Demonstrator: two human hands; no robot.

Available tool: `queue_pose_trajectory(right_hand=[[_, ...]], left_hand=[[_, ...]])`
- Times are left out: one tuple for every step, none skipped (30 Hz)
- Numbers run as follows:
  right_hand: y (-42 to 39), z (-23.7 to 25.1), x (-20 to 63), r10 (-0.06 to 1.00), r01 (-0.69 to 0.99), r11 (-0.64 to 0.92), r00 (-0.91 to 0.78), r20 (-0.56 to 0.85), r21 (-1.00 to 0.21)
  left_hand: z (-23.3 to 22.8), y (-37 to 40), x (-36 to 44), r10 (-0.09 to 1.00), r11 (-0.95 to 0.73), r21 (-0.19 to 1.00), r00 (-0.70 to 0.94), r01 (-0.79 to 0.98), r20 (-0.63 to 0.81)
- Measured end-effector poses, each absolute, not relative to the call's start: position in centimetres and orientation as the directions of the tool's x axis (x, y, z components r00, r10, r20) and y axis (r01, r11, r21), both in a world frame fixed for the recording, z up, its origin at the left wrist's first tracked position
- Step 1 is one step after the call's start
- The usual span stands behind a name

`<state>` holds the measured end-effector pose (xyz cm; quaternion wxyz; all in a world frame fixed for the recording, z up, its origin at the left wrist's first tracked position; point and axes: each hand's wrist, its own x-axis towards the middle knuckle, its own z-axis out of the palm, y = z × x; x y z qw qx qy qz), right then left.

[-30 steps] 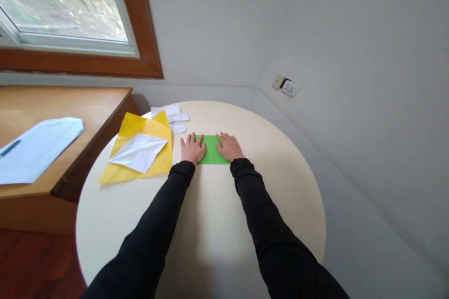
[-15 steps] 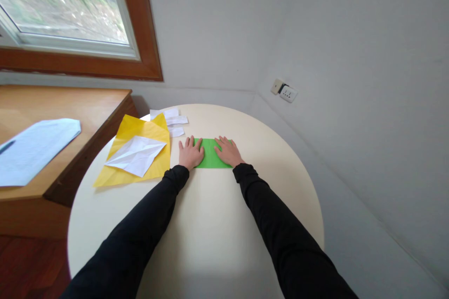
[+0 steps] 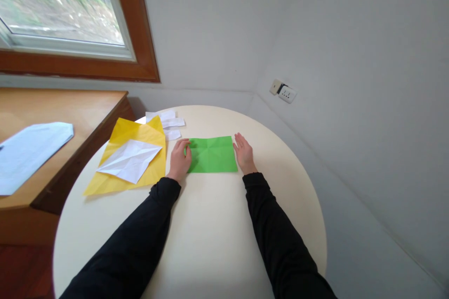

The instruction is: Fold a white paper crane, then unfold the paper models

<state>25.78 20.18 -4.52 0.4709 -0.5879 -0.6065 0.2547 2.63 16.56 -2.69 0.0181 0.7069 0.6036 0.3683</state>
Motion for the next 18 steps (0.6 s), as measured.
queue_pose_trajectory(right_hand=[[20.1,-4.6,26.2,0.954,0.404,0.170,0.160,0.252,-0.899],[20.1,-4.6,26.6,0.956,0.313,0.162,0.184,0.227,-0.936],[20.0,-4.6,26.9,0.958,0.208,0.155,0.207,0.198,-0.966],[19.9,-4.7,27.1,0.958,0.100,0.149,0.230,0.169,-0.984],[19.9,-4.7,27.2,0.958,0.006,0.146,0.249,0.142,-0.989],[19.9,-4.8,27.3,0.957,-0.059,0.144,0.264,0.124,-0.988],[19.9,-4.8,27.4,0.955,-0.104,0.144,0.275,0.111,-0.984],[19.8,-4.9,27.4,0.954,-0.130,0.143,0.282,0.101,-0.981],[19.8,-4.9,27.4,0.955,-0.137,0.138,0.281,0.095,-0.981],[19.8,-5.0,27.5,0.957,-0.132,0.131,0.275,0.091,-0.983],[19.8,-5.0,27.5,0.960,-0.125,0.123,0.267,0.086,-0.985],[19.8,-5.0,27.5,0.962,-0.128,0.116,0.260,0.079,-0.985],[19.8,-5.0,27.6,0.963,-0.148,0.110,0.259,0.069,-0.983],[19.7,-5.0,27.6,0.962,-0.183,0.107,0.266,0.055,-0.977],[19.7,-5.0,27.6,0.959,-0.224,0.107,0.279,0.041,-0.969],[19.6,-4.9,27.7,0.955,-0.260,0.111,0.296,0.030,-0.959],[19.6,-4.9,27.7,0.949,-0.284,0.117,0.314,0.023,-0.951],[19.5,-4.9,27.7,0.944,-0.294,0.125,0.330,0.022,-0.947]], left_hand=[[-2.6,16.4,2.6,0.844,-0.315,0.492,0.002,0.811,0.537],[-2.6,16.2,2.6,0.816,-0.367,0.516,0.002,0.774,0.578],[-2.6,16.1,2.6,0.791,-0.414,0.534,0.001,0.738,0.612],[-2.7,16.0,2.7,0.770,-0.453,0.546,0.001,0.705,0.638],[-2.7,15.9,2.8,0.758,-0.478,0.552,0.004,0.683,0.652],[-2.8,15.9,2.9,0.755,-0.489,0.552,0.011,0.676,0.656],[-2.8,15.9,3.0,0.754,-0.495,0.548,0.021,0.674,0.656],[-2.8,15.8,3.1,0.752,-0.502,0.543,0.030,0.673,0.658],[-2.8,15.7,3.1,0.747,-0.510,0.536,0.038,0.673,0.663],[-2.8,15.6,3.2,0.740,-0.522,0.527,0.049,0.671,0.670],[-2.8,15.5,3.3,0.731,-0.537,0.517,0.062,0.667,0.679],[-2.8,15.3,3.4,0.723,-0.554,0.506,0.080,0.662,0.687],[-2.8,15.0,3.6,0.713,-0.574,0.492,0.105,0.654,0.693],[-2.8,14.6,3.9,0.704,-0.598,0.477,0.137,0.644,0.697],[-2.9,14.2,4.2,0.695,-0.620,0.461,0.173,0.635,0.698],[-2.9,13.7,4.6,0.687,-0.641,0.444,0.210,0.626,0.696],[-3.0,13.1,4.9,0.682,-0.654,0.429,0.241,0.623,0.691],[-3.0,12.6,5.3,0.685,-0.655,0.420,0.259,0.628,0.681]])
